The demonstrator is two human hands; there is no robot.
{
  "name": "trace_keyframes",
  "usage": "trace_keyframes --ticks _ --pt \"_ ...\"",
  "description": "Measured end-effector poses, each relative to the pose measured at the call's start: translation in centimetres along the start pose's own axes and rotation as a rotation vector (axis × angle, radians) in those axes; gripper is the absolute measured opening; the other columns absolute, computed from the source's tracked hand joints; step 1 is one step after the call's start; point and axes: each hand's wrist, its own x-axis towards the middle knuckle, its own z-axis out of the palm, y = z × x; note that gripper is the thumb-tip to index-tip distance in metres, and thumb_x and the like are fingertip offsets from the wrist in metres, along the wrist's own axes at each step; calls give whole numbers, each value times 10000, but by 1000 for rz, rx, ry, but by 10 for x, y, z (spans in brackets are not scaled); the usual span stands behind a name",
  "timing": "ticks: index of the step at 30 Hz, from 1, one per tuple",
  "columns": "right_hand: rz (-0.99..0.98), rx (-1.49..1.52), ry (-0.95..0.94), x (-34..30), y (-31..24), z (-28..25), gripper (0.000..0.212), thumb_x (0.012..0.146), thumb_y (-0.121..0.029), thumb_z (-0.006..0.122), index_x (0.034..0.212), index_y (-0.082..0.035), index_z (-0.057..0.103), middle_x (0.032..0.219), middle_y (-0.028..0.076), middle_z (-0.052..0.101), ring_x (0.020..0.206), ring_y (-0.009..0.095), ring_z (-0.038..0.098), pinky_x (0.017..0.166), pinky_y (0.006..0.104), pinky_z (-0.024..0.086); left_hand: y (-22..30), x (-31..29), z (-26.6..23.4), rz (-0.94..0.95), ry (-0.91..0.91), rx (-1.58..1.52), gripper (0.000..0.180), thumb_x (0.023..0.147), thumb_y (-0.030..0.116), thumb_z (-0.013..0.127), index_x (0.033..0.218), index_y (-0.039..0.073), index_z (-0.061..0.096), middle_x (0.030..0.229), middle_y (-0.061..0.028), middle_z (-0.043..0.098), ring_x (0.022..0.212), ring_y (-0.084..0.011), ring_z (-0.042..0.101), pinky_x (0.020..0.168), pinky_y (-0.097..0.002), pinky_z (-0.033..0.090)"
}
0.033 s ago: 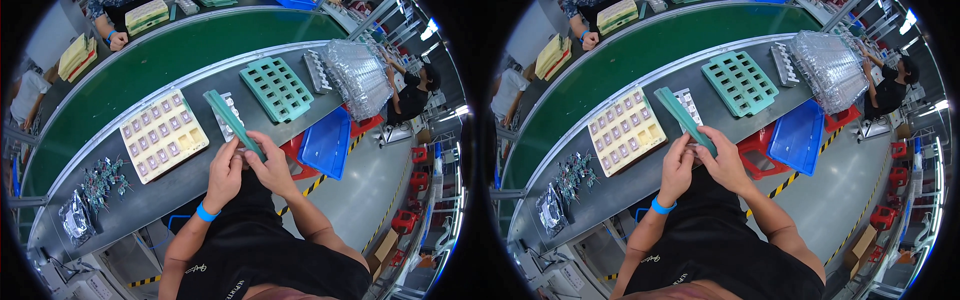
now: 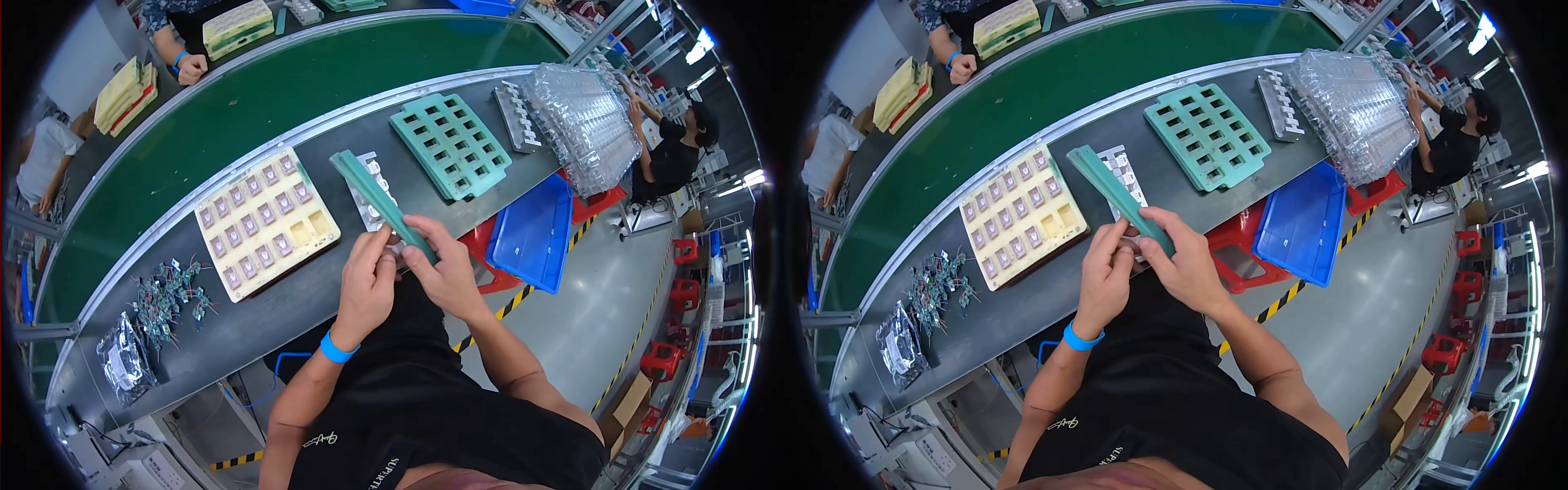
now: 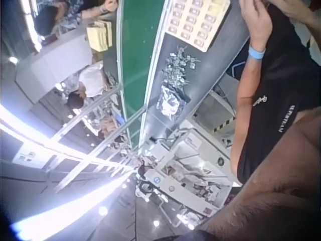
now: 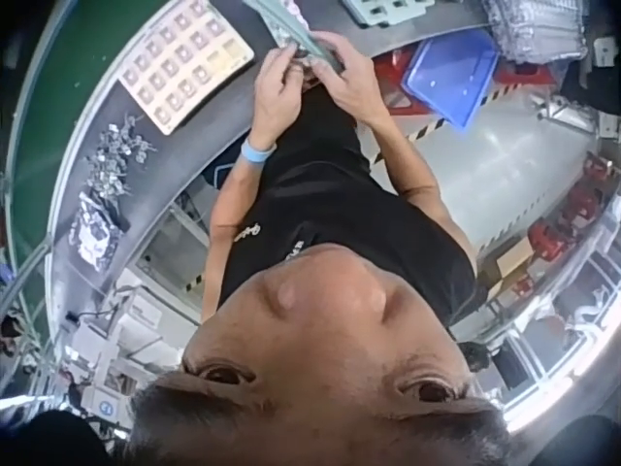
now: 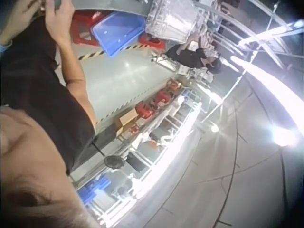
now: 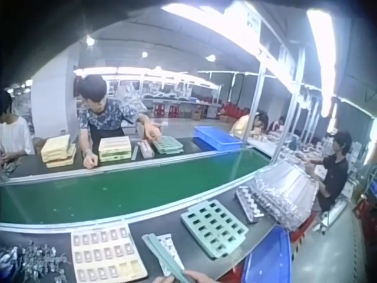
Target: Assembling electronic components by placing them into a segmented tray and then into a fixture on a production line.
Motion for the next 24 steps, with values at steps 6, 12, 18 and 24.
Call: trace_keyframes --ticks 6,12,18,24 --pt "29 -68 210 34 39 -48 339 908 -64 654 1228 3 563 1138 150 654 1041 192 635 934 325 493 14 -7 -21 130 41 198 394 861 -72 555 1236 15 644 951 -114 603 762 -176 596 703 -279 483" --pt "27 -615 616 110 116 -158 280 891 -224 653 1138 -98 611 862 231 684 804 383 690 731 442 509 8 -41 -63 246 272 359 320 863 -97 530 1130 -5 680 876 -122 630 708 -175 582 622 -274 474" --pt "137 -842 660 155 169 -206 279 915 -283 614 1150 -133 633 901 225 686 858 426 663 764 501 505 -14 -68 -96 288 441 460 315 892 -114 493 1125 -5 674 872 -121 617 581 -107 510 516 -229 404" --pt "172 -794 654 149 193 -204 347 936 -376 594 1196 -149 630 1092 224 664 1005 426 639 835 505 501 -27 -83 -112 265 552 536 303 892 -116 501 1110 -7 681 866 -125 611 576 -108 508 510 -233 399"
